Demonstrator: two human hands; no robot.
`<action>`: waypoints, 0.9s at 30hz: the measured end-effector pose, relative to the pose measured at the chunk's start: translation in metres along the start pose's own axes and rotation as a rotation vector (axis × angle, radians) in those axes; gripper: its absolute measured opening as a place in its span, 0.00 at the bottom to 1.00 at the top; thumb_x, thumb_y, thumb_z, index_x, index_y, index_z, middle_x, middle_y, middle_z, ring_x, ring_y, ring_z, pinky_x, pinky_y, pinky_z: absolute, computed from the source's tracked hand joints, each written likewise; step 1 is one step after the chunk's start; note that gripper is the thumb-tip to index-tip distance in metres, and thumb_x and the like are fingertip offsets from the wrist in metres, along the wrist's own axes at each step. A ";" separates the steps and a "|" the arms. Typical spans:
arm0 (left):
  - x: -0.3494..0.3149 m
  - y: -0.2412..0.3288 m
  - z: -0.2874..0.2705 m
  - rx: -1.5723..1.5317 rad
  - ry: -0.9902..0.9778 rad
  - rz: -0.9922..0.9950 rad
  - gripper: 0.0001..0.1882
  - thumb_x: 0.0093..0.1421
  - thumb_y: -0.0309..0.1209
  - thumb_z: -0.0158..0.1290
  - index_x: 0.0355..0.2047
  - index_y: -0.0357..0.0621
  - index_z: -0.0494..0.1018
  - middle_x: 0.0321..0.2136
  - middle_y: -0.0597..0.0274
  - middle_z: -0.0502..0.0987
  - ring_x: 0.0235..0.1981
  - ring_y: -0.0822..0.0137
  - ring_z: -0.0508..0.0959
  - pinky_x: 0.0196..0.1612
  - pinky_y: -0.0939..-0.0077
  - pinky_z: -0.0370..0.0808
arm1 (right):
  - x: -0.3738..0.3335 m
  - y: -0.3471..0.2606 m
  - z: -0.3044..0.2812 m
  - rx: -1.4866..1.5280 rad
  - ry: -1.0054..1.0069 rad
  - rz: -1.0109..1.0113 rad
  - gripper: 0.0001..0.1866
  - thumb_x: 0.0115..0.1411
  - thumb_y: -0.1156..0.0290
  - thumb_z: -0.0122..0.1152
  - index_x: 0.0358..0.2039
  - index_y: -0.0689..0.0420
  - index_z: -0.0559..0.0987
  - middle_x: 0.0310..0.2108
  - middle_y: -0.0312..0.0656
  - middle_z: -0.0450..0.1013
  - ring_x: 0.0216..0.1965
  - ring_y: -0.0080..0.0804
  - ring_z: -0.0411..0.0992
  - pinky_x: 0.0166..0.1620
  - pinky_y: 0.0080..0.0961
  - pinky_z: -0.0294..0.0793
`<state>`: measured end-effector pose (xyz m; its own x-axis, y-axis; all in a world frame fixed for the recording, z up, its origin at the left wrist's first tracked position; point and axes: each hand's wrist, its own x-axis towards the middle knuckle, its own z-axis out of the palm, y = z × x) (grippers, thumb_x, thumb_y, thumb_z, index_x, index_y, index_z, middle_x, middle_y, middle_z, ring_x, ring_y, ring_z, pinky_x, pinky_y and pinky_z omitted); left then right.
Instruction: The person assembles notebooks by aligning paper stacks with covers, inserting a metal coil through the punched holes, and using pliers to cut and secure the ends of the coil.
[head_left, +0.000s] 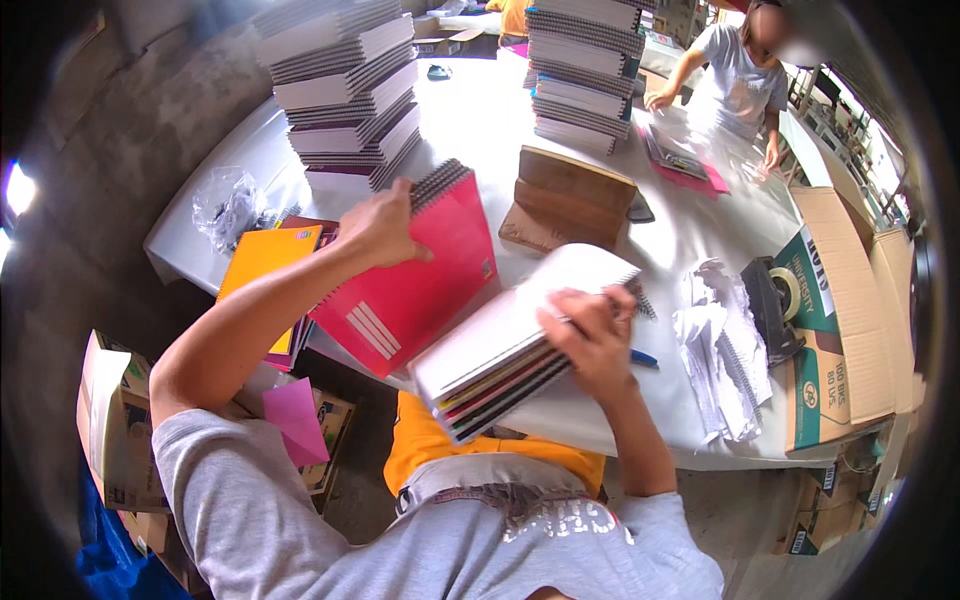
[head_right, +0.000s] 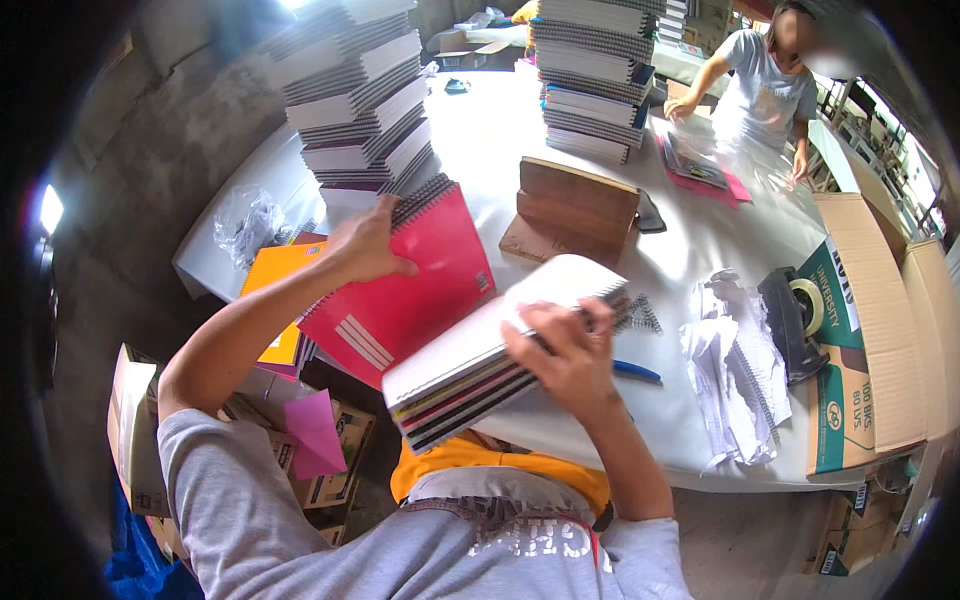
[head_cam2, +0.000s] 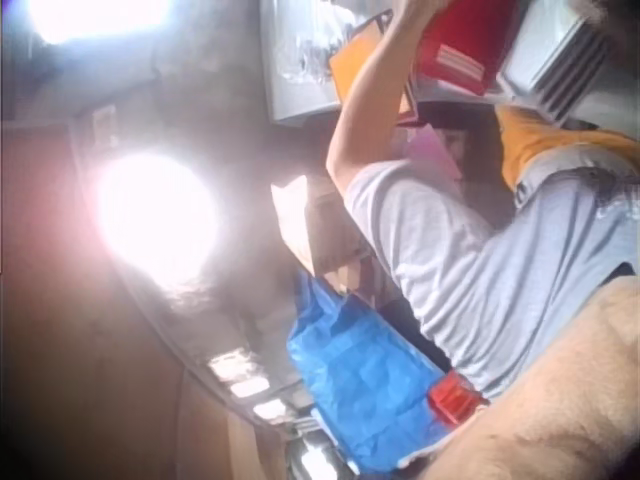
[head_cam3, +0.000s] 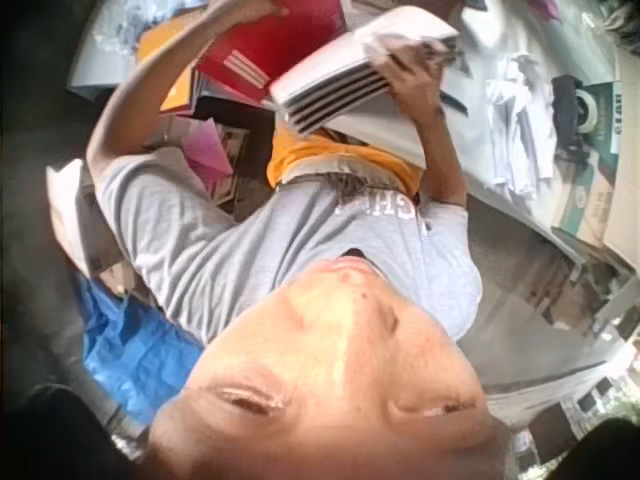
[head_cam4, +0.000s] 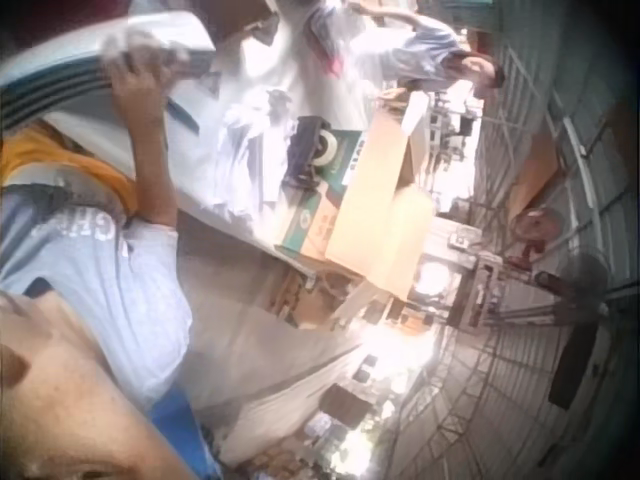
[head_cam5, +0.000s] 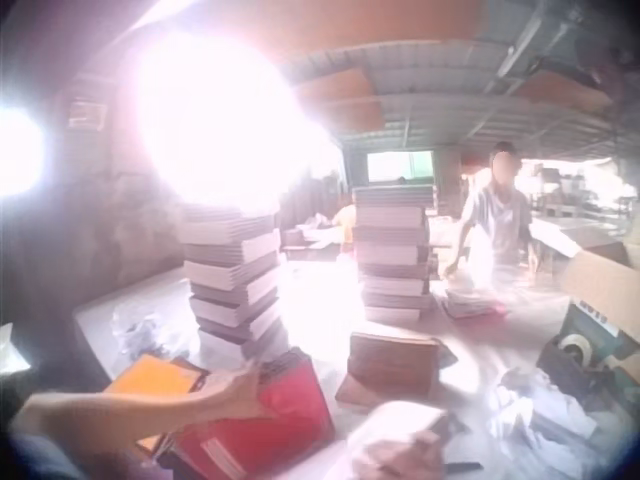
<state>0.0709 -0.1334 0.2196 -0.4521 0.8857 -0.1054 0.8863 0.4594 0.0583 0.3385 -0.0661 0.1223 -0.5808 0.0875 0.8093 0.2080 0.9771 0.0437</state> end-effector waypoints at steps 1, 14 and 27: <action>-0.005 -0.009 0.002 -0.063 0.099 -0.010 0.48 0.39 0.41 0.67 0.56 0.36 0.53 0.42 0.43 0.73 0.45 0.48 0.73 0.50 0.61 0.68 | -0.003 0.005 -0.010 0.014 0.052 0.077 0.13 0.50 0.72 0.54 0.38 0.44 0.76 0.39 0.33 0.72 0.44 0.26 0.70 0.51 0.36 0.54; -0.031 -0.084 0.074 -1.771 0.073 -0.226 0.19 0.52 0.30 0.58 0.43 0.37 0.70 0.33 0.57 0.77 0.33 0.63 0.79 0.35 0.68 0.78 | 0.029 0.076 -0.108 0.664 1.094 0.821 0.16 0.53 0.76 0.61 0.42 0.68 0.73 0.43 0.47 0.72 0.43 0.36 0.71 0.47 0.30 0.72; -0.097 -0.112 0.035 -1.304 0.725 -0.022 0.16 0.51 0.23 0.58 0.42 0.37 0.73 0.34 0.63 0.77 0.33 0.75 0.75 0.39 0.80 0.71 | 0.028 0.019 -0.018 1.582 0.667 1.406 0.20 0.53 0.72 0.58 0.46 0.65 0.71 0.40 0.48 0.73 0.39 0.38 0.74 0.42 0.31 0.76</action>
<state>0.0184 -0.2730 0.1885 -0.7611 0.5376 0.3629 0.3446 -0.1389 0.9284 0.3404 -0.0489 0.1561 -0.3279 0.9416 -0.0764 -0.6893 -0.2937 -0.6623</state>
